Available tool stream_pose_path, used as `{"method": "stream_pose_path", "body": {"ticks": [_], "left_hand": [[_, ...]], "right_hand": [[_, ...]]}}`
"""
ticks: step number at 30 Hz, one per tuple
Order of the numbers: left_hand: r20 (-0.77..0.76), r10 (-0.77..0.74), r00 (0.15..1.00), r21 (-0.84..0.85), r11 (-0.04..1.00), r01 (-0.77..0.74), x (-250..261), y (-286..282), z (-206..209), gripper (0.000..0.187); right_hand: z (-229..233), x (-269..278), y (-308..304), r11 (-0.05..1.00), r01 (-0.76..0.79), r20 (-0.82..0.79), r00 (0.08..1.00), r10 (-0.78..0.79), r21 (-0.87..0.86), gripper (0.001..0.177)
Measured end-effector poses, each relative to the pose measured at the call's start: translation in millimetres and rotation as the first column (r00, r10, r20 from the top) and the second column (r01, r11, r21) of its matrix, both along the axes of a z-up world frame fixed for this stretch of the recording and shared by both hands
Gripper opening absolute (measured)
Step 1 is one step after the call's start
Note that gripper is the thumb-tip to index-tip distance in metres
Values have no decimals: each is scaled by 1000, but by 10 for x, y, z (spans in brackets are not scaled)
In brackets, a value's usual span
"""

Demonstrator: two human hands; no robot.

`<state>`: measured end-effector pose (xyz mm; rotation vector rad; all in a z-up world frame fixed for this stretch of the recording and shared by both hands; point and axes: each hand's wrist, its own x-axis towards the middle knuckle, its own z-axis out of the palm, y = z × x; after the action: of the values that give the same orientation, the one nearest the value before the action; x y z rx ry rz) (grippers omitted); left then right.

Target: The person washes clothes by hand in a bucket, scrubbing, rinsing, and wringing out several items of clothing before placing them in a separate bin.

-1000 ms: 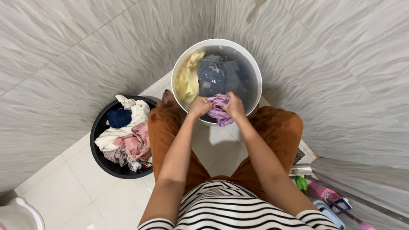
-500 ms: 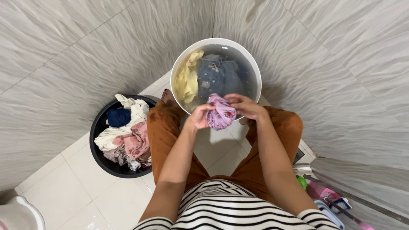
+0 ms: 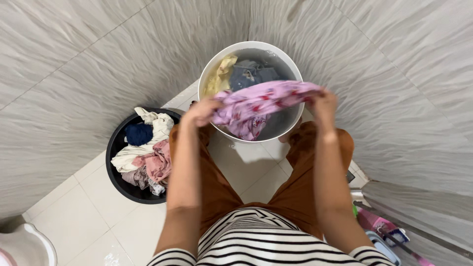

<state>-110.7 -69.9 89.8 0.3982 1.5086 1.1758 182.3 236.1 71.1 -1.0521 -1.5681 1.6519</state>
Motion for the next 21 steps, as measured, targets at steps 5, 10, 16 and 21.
{"method": "stream_pose_path", "body": {"ticks": [5,10,16,21], "left_hand": [[82,323,943,-8,946,-323,-307,-220,-330,22],[-570,54,820,-233,946,-225,221,452,-1726,32],[-802,-195,564,-316,941,-124,805,719,-2042,45],[-462,-624,631,-758,647,84,890,780,-2005,37]], "right_hand": [[-422,36,514,955,178,-18,984,-179,237,17],[-999,-634,-344,469,-309,413,901,-136,827,51],[-981,-1115,-1215,756,-626,935,119,334,-190,138],[-1721,-1069,-1160,657,-680,923,-81,375,-327,128]]}}
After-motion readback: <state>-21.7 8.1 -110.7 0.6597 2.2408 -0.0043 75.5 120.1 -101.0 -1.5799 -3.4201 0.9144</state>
